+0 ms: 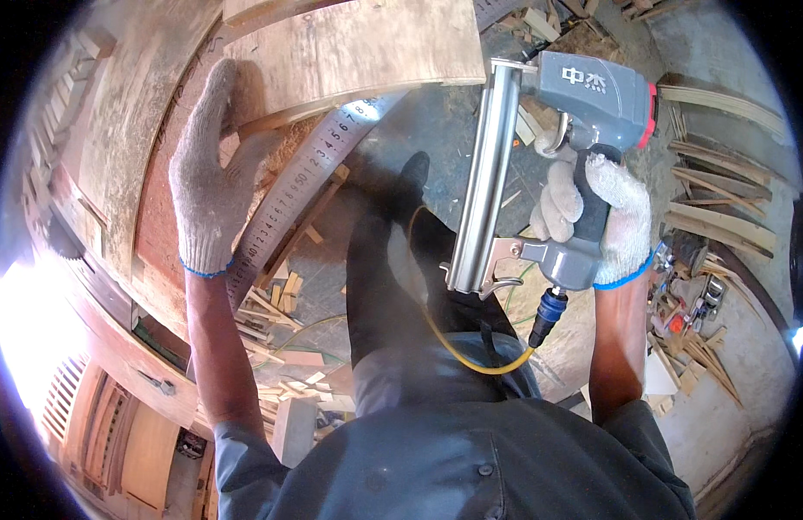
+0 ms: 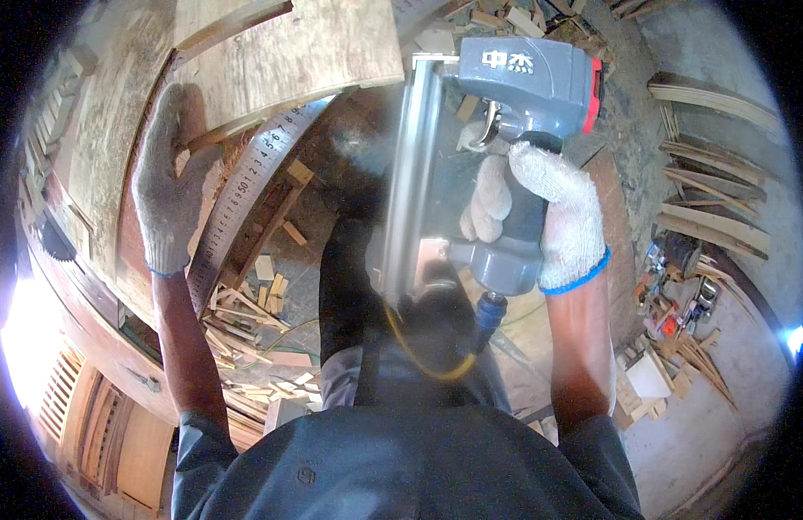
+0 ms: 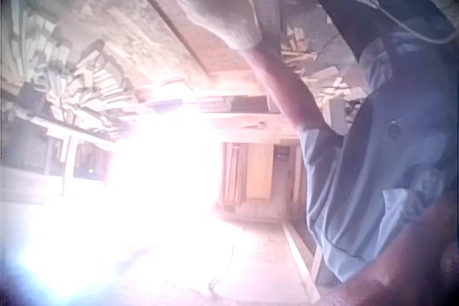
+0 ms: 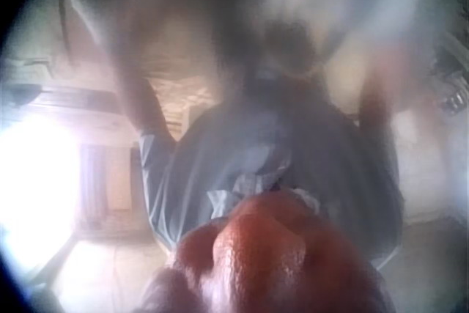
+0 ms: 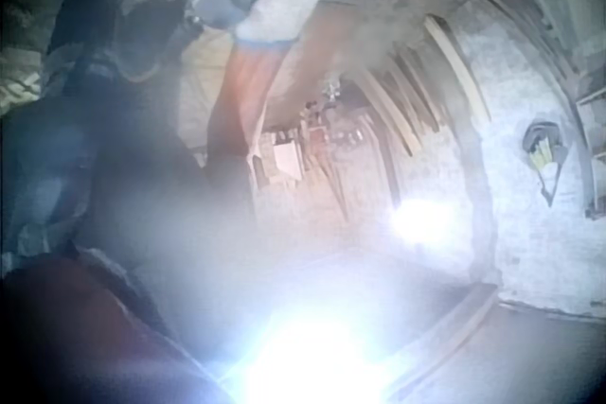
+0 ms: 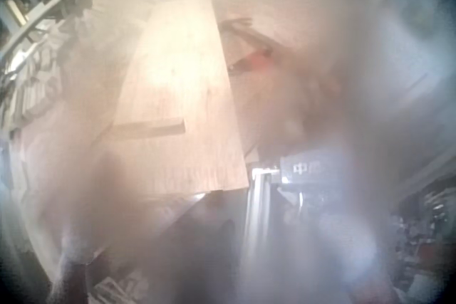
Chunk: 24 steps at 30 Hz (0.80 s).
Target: The person assembles wooden pieces on a workbench. They use a nail gun to fasten small planks into a larger board and a hammer to tap joints into alignment.
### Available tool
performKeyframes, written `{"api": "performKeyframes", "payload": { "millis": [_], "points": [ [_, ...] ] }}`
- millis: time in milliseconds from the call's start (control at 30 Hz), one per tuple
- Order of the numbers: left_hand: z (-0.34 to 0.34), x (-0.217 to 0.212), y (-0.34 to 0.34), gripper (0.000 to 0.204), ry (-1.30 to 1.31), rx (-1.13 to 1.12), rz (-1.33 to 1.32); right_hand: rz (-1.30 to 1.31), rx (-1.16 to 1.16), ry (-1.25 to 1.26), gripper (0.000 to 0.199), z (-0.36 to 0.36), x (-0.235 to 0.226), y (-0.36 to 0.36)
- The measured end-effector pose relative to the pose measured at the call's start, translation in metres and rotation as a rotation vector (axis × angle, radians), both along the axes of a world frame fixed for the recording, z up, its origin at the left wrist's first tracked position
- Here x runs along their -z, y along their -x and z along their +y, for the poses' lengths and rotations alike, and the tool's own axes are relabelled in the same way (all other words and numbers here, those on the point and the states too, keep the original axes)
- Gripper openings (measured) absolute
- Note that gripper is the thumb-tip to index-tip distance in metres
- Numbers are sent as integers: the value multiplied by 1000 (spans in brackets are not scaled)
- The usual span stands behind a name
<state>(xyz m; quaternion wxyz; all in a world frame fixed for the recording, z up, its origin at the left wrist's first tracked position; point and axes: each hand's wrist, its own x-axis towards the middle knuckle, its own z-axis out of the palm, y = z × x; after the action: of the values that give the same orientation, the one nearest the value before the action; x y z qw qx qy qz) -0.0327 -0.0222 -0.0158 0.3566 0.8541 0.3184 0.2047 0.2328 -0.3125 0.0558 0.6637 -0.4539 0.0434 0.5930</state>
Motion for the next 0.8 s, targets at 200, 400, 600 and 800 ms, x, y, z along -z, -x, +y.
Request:
{"api": "performKeyframes", "payload": {
  "millis": [200, 400, 600, 800],
  "points": [
    [-7, 1, -7, 75, 27, -65, -14, -13, 0, 5, 53, 0, 1, 3],
    [-8, 0, -10, 78, 168, -90, -82, -34, -1, 27, 51, 0, 0, 4],
    [-14, 0, -19, 79, 120, -82, -97, -19, 2, 13, 50, 0, 0, 5],
    [-18, -6, -14, 77, 296, -83, -149, -33, 22, 88, 52, 1, -2, 9]
  ]
}}
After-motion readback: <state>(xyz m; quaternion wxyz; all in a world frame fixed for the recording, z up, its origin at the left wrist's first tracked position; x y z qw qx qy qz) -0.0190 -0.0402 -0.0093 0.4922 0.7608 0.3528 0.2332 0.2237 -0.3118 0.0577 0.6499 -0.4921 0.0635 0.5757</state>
